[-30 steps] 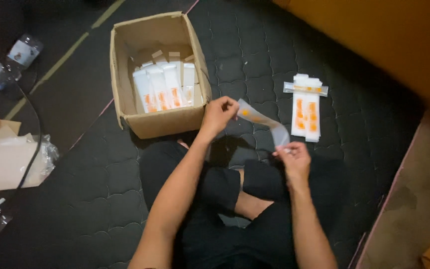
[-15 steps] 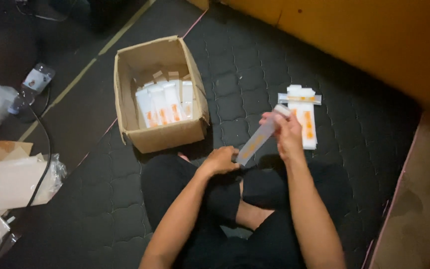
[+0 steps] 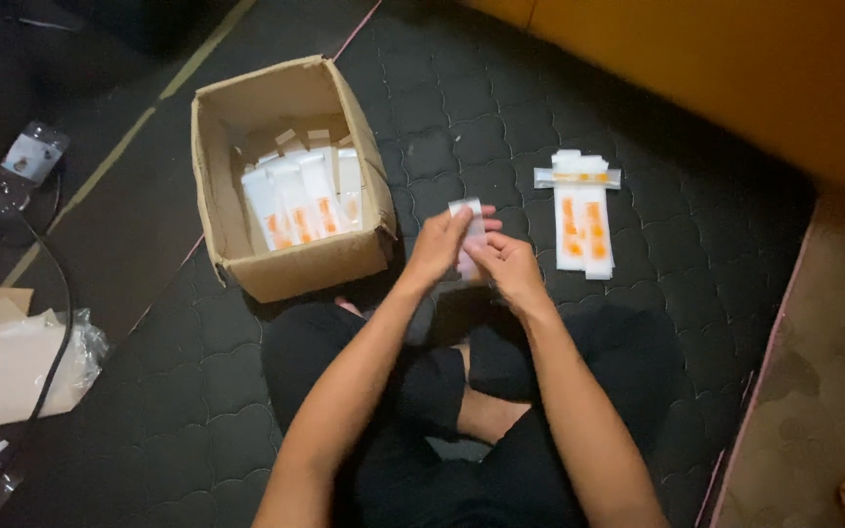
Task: Inserting paper strips into clear plastic sleeves and organizing them on the floor.
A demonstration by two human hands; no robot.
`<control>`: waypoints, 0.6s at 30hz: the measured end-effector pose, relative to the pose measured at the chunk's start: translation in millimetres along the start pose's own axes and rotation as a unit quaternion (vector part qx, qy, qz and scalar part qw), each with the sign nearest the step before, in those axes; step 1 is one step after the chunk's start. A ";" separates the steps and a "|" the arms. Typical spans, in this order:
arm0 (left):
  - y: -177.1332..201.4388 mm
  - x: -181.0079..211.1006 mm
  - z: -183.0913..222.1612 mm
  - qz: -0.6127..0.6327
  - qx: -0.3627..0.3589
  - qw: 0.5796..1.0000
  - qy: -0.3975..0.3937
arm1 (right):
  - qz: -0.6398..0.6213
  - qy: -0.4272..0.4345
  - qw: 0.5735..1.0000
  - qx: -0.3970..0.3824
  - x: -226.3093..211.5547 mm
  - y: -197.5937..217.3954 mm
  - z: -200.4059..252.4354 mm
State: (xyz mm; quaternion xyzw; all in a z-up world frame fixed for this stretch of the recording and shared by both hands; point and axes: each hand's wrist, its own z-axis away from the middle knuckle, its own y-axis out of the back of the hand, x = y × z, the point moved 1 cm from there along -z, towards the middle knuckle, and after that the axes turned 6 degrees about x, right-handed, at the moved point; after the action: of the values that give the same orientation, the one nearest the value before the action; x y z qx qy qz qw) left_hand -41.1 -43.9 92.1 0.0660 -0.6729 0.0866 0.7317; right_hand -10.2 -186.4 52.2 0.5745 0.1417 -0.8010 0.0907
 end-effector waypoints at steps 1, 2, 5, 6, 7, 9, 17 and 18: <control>3.1 -8.2 -13.6 0.002 0.003 1.000 0.001 | 0.002 -0.002 1.000 -0.002 -2.1 -5.2 7.0; 6.9 -16.3 -26.7 0.093 -0.004 0.996 0.013 | 0.000 -0.015 1.000 0.009 -4.1 -11.0 14.2; 12.0 -28.8 -58.8 0.256 0.029 0.965 0.049 | 0.003 -0.046 0.999 0.020 17.8 -11.4 21.3; 13.2 -32.2 -67.9 0.323 0.064 0.941 0.075 | 0.002 -0.062 0.998 0.025 30.6 -8.6 21.8; 16.2 -41.4 -73.7 0.326 0.068 0.940 0.075 | 0.006 -0.064 0.998 0.022 36.5 -8.7 28.3; 20.2 -61.9 -84.7 0.351 0.104 0.926 0.092 | -0.028 -0.087 0.995 0.038 49.8 -6.8 43.1; 6.1 -78.5 -63.4 0.356 0.096 0.926 0.087 | -0.100 -0.089 0.989 0.062 102.6 7.4 27.8; 6.5 -73.8 -64.3 0.348 0.097 0.929 0.080 | -0.112 -0.081 0.988 0.064 105.8 9.4 27.2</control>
State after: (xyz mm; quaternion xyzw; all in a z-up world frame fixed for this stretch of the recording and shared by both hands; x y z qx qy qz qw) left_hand 14.2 -26.6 13.0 -0.1087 -0.5811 0.4053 0.6973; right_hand -65.9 -202.5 -40.8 0.4929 0.1461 -0.8573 -0.0255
